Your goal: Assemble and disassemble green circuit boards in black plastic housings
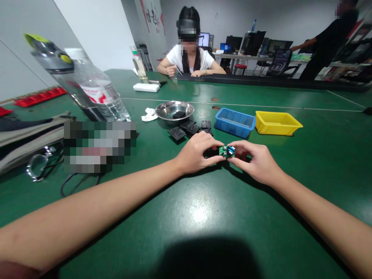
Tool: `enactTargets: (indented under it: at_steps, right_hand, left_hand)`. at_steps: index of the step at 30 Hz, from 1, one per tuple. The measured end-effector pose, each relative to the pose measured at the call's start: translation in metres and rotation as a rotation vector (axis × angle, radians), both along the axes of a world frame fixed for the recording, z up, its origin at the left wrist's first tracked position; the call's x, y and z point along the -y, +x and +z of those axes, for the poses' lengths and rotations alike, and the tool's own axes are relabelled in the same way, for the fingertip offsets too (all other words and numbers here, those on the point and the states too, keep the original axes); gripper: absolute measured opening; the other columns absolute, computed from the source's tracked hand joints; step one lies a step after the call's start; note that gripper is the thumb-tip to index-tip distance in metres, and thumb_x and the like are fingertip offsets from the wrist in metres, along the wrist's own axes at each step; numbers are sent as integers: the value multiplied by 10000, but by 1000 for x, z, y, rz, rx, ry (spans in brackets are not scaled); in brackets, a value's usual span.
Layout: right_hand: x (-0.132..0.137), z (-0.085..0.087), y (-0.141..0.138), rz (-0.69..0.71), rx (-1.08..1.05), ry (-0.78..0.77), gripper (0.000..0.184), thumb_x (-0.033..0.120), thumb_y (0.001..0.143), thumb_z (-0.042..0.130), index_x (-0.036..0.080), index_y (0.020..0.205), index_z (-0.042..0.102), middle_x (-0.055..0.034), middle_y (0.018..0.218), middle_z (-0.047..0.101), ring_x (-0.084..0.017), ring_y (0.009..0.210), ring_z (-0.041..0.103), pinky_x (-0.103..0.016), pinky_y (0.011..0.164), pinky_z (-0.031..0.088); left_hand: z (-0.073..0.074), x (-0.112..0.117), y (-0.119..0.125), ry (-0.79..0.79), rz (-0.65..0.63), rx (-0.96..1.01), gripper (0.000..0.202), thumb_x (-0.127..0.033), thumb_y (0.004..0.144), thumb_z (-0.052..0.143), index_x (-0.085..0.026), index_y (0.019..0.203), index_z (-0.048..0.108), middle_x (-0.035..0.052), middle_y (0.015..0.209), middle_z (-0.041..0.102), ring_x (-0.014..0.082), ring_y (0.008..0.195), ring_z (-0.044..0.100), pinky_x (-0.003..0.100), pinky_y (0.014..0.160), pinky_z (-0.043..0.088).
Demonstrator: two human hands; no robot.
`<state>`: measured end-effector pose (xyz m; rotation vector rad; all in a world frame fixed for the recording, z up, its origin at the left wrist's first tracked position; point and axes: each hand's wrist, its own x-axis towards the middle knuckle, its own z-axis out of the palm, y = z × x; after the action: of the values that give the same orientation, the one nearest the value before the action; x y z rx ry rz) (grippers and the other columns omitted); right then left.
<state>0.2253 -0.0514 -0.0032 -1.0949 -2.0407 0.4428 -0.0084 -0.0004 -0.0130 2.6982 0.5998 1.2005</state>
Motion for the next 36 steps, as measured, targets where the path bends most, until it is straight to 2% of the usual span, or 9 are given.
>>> enactTargets:
  at_steps: [6,13,19,24,28,32,36]
  right_hand:
    - [-6,-6,2,-38,-28,-18,318,364,847,747,164,1094,751,-10,720,697,-149,596,595,-268,595,475]
    - [-12,-16,-3,-146,-220,-113,351,420,796,741,158,1027,714,-11,710,677,-161,597,589,-292,609,469]
    - [-15,-15,-6,-214,-311,-155,330,424,750,733,166,951,687,-11,692,662,-177,626,601,-303,629,474]
    - [-17,-14,-6,-233,-307,-152,312,414,743,718,164,925,680,-13,696,654,-172,622,586,-301,622,466]
    - [-20,-16,-7,-236,-313,-145,308,419,745,703,169,921,670,-6,692,639,-162,608,568,-298,618,465]
    - [-26,-18,-10,-213,-313,-135,287,407,751,688,176,919,661,12,666,612,-151,586,545,-290,602,458]
    - [-29,-18,-12,-184,-298,-119,254,378,761,694,181,918,659,30,647,594,-135,562,527,-272,581,431]
  left_hand:
    - [-1,-3,1,-68,54,-63,314,-431,930,719,-169,1101,691,90,1033,710,228,1001,627,379,932,501]
    - [-1,-5,0,-161,238,-145,497,-396,838,804,-163,1235,617,139,1236,610,297,1153,583,471,1036,512]
    - [-3,-5,-2,-205,246,-133,393,-278,827,786,-192,1178,632,105,1232,597,286,1200,569,494,1079,505]
    - [-2,-3,-2,-207,286,-111,326,-279,812,783,-182,1104,676,145,1320,537,335,1271,512,570,1120,456]
    - [-3,0,1,-336,224,-124,326,-260,836,731,-175,1132,624,122,1198,620,297,1187,593,503,1076,506]
    - [-4,7,3,-396,206,-139,347,-251,833,726,-194,1144,583,75,1082,686,252,1035,684,411,962,568]
    - [1,11,0,-438,200,-159,368,-272,837,737,-198,1159,576,50,1008,714,236,939,714,372,890,579]
